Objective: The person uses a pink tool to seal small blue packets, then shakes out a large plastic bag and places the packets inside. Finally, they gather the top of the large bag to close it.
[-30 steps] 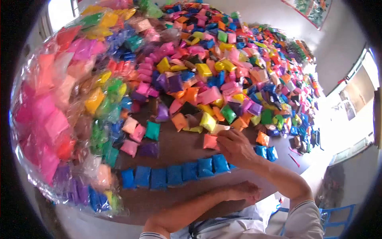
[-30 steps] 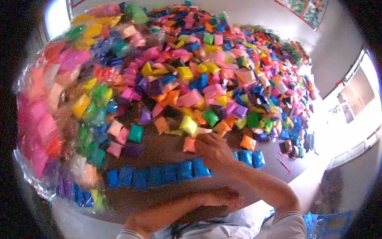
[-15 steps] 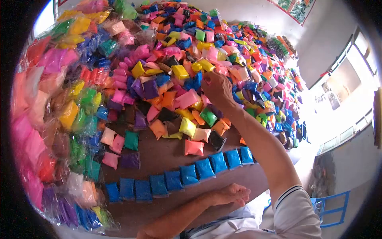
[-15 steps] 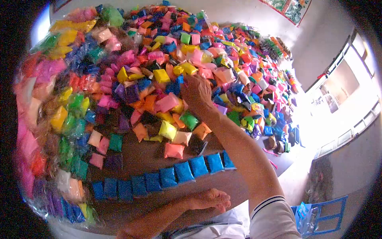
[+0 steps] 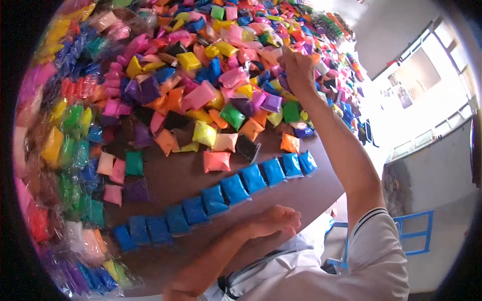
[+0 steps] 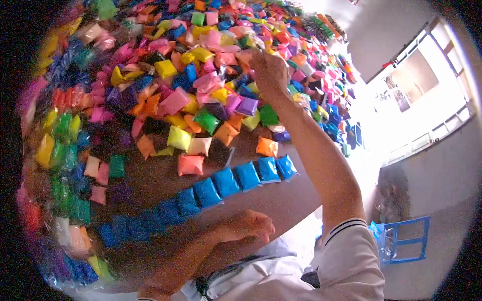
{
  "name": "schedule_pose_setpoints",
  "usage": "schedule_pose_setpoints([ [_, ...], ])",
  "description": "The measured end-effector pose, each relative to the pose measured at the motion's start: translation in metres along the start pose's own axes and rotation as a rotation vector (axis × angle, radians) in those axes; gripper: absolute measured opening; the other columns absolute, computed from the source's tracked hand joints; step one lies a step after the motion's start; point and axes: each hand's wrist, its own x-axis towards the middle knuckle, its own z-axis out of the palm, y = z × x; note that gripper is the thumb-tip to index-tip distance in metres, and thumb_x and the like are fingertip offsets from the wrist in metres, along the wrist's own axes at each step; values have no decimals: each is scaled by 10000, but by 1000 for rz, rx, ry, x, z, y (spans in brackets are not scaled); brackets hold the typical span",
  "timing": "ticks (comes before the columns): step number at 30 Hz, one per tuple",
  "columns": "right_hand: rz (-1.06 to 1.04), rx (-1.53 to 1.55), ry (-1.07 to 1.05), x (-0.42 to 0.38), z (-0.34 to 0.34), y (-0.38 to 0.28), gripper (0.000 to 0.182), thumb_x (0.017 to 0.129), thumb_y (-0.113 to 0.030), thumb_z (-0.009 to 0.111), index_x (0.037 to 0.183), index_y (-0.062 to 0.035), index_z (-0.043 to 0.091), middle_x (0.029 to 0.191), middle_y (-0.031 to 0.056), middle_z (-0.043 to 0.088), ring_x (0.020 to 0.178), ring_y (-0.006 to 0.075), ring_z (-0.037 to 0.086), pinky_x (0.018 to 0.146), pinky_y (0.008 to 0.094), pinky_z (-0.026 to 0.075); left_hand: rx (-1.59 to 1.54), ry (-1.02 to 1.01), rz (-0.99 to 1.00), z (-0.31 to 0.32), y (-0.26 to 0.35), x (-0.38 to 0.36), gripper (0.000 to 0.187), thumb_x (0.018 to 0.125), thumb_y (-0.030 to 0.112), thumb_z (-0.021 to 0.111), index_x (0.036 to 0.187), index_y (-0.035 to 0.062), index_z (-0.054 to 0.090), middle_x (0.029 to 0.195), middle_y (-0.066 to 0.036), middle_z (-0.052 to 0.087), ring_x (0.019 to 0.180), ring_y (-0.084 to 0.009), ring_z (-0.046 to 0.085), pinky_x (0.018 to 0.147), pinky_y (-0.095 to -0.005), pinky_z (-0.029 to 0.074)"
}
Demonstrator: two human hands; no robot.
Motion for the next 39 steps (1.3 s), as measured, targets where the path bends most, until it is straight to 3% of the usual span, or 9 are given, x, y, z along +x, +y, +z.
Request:
schedule_pose_setpoints([
  [3,82,-18,-8,-19,-25,33,399,903,-364,476,858,-19,669,763,197,647,712,348,637,653,432,475,26,-29,29,-3,-2,0,314,906,312,601,994,12,622,932,-85,666,855,-169,635,816,-301,483],
  [12,193,-4,-6,-82,-56,80,204,855,-187,574,992,-65,662,812,153,674,763,286,670,686,388,501,-36,74,-118,3,5,-4,418,973,377,490,992,-24,605,965,-94,623,888,-197,631,827,-318,493],
  [13,149,-68,18,-85,-52,84,192,854,-146,621,997,-30,673,790,92,681,708,152,641,663,294,496,-24,85,-115,4,7,-5,411,975,369,488,990,-24,605,965,-91,621,888,-195,629,829,-316,492],
  [16,31,-71,31,-85,-44,72,199,853,-150,627,1009,-33,669,805,93,683,714,146,643,663,291,498,-56,79,-126,2,2,-4,421,965,386,502,981,-22,604,950,-77,616,889,-190,625,830,-310,493],
  [20,36,41,-164,-70,-31,38,213,827,-202,629,1005,-90,662,896,142,677,835,335,656,740,427,507,-92,51,-70,1,0,-6,432,960,404,502,1000,-12,607,960,-75,618,888,-179,624,841,-309,489],
  [27,-64,-462,-548,-25,23,33,265,764,-270,663,922,-58,663,899,187,660,862,370,635,758,452,497,-10,32,-144,0,8,-9,549,964,492,425,1086,-14,599,1078,-92,629,926,-186,622,878,-334,470],
  [33,-79,-90,-339,-19,13,30,262,765,-234,695,941,-41,672,824,126,668,755,242,654,675,387,502,32,24,-127,1,16,-10,409,986,381,445,1049,10,605,973,-79,642,916,-164,623,865,-298,469],
  [36,113,21,-397,-33,-37,14,279,788,-247,675,928,-7,666,837,124,679,732,244,660,658,364,519,-117,-61,28,-8,2,-6,325,990,305,465,1021,15,609,948,-78,644,906,-169,627,855,-287,478],
  [39,470,370,-506,-70,-76,2,252,868,-204,652,1010,2,629,798,11,620,592,52,501,518,211,397,-197,-36,-18,-6,1,-5,296,978,273,488,1017,3,603,1014,-99,625,923,-196,629,864,-310,492],
])
